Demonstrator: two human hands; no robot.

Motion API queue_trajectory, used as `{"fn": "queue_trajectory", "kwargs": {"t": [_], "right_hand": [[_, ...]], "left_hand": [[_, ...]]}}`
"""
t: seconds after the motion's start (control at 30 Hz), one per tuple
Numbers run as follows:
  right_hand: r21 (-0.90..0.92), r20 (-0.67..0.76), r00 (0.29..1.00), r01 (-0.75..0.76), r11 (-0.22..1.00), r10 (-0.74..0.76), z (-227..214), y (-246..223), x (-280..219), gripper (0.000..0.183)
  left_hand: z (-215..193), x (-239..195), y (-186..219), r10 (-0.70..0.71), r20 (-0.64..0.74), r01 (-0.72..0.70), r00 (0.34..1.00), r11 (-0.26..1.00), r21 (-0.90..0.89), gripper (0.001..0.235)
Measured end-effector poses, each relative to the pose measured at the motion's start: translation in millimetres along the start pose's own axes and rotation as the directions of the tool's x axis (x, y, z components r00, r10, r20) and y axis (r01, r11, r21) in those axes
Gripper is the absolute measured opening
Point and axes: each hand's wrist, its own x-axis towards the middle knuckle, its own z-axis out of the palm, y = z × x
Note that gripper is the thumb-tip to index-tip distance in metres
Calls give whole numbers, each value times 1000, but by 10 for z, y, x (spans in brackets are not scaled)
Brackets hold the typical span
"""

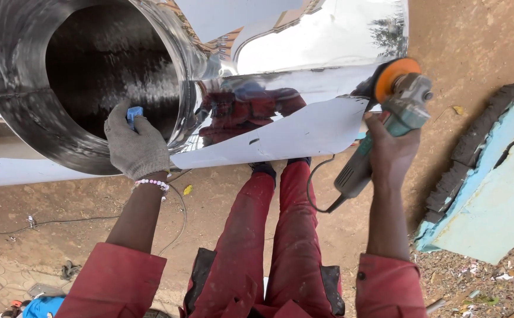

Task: Using a handheld angle grinder to polish and smooth the weld seam on a large stainless steel tank.

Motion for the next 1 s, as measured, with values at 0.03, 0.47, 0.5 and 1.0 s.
{"fn": "queue_trajectory", "kwargs": {"t": [0.03, 0.47, 0.5, 1.0], "right_hand": [[-22, -15, 999, -42, 999, 42, 25, -25, -92, 65], [-380, 562, 818, 127, 916, 120, 1152, -1137, -1285, 117], [-353, 528, 840, 87, 931, 122, 1137, -1097, -1291, 110], [-396, 484, 860, 47, 917, 165, 1461, -1077, -1821, 96]], "left_hand": [[1, 6, -15, -1, -5, 1, 1000, 1000, 1, 39], [107, 68, -122, 16, -75, -13, 997, 999, 31, 35], [107, 51, -118, 42, -102, -38, 994, 999, 36, 36], [34, -67, 0, -10, 8, 10, 1000, 1000, 5, 41]]}}
